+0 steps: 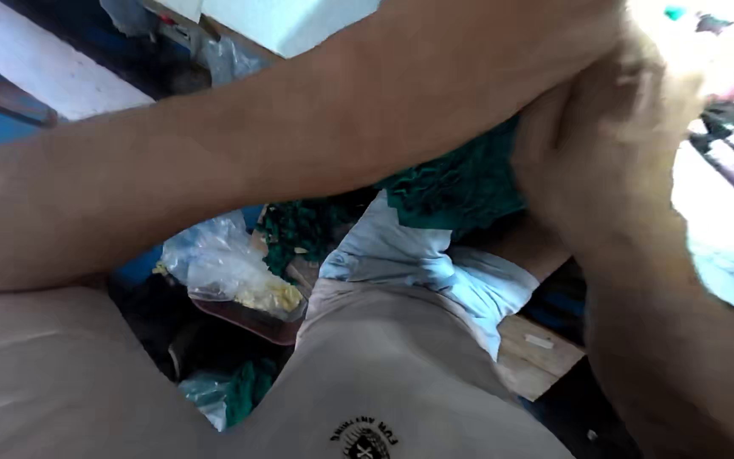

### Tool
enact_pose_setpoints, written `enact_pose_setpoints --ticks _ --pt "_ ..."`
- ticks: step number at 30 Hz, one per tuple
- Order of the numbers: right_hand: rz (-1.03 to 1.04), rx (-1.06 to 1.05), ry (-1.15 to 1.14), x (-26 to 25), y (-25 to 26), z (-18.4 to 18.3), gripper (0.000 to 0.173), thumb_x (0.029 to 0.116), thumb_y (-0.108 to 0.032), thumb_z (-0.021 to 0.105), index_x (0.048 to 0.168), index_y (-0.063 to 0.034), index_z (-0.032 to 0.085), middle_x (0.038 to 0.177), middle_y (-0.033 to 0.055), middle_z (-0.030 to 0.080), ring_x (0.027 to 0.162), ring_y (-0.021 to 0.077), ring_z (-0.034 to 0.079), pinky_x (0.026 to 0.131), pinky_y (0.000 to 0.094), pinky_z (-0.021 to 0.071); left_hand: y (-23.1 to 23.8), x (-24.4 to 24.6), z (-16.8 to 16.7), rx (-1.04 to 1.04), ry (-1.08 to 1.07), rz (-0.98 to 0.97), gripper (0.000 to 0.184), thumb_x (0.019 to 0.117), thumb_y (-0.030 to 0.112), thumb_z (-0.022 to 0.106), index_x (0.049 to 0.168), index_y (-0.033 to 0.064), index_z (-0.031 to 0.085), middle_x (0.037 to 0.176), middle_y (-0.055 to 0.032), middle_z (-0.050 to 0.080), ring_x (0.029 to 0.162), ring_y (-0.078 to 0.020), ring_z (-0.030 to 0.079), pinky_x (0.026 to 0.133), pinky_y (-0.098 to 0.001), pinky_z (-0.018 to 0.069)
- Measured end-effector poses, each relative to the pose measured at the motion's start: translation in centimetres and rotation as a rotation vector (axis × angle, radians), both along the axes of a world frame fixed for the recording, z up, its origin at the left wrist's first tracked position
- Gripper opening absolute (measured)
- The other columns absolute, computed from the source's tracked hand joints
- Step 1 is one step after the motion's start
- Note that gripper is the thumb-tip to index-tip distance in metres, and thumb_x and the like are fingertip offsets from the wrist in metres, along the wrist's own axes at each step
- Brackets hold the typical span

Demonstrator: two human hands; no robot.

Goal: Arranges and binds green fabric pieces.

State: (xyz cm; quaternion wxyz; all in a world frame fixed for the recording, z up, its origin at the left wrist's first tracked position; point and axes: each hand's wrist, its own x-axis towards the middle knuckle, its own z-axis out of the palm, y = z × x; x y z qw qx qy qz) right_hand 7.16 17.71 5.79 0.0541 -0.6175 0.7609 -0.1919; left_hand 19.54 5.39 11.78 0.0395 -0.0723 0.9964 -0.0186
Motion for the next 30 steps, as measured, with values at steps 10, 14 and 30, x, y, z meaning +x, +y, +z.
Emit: enact_pose_setpoints --ticks 10,14,30 --pt "-0.086 -0.15 -0.111 0.9 0.3 -1.4 0.027 0.1082 -0.018 0.043 0.089 -0.0035 0.054 0.072 0.0095 0.05 0.062 0.026 0.055 0.05 0.0394 0.0419 -4.8 1.7 -1.5 0.577 0.039 0.312 0.028 0.1004 0.032 0.059 0.081 0.0136 0.064 0.064 0.001 0.052 0.058 -0.0151 0.052 0.053 -0.0396 0.0406" --pt "0.016 -0.291 -0.103 1.5 0.5 -2.6 0.027 0.1037 -0.014 0.047 0.081 -0.002 0.057 0.072 0.01 0.052 0.072 0.0288 0.055 0.063 0.0419 0.0447 -3.3 1.7 -0.9 1.264 0.152 0.579 0.023 0.1052 0.017 0.058 0.089 0.0038 0.067 0.071 -0.0002 0.072 0.06 -0.0053 0.068 0.055 -0.0203 0.0574" --pt "0.301 -0.245 -0.531 -2.5 -1.9 0.8 0.02 0.1051 -0.02 0.054 0.095 -0.0075 0.066 0.099 0.0021 0.063 0.09 0.0083 0.06 0.077 0.0231 0.0511 0.9 4.2 -5.0 0.705 0.58 0.33 0.016 0.1 0.015 0.064 0.104 0.0076 0.078 0.089 0.0006 0.073 0.083 -0.0035 0.067 0.077 -0.0206 0.0554"
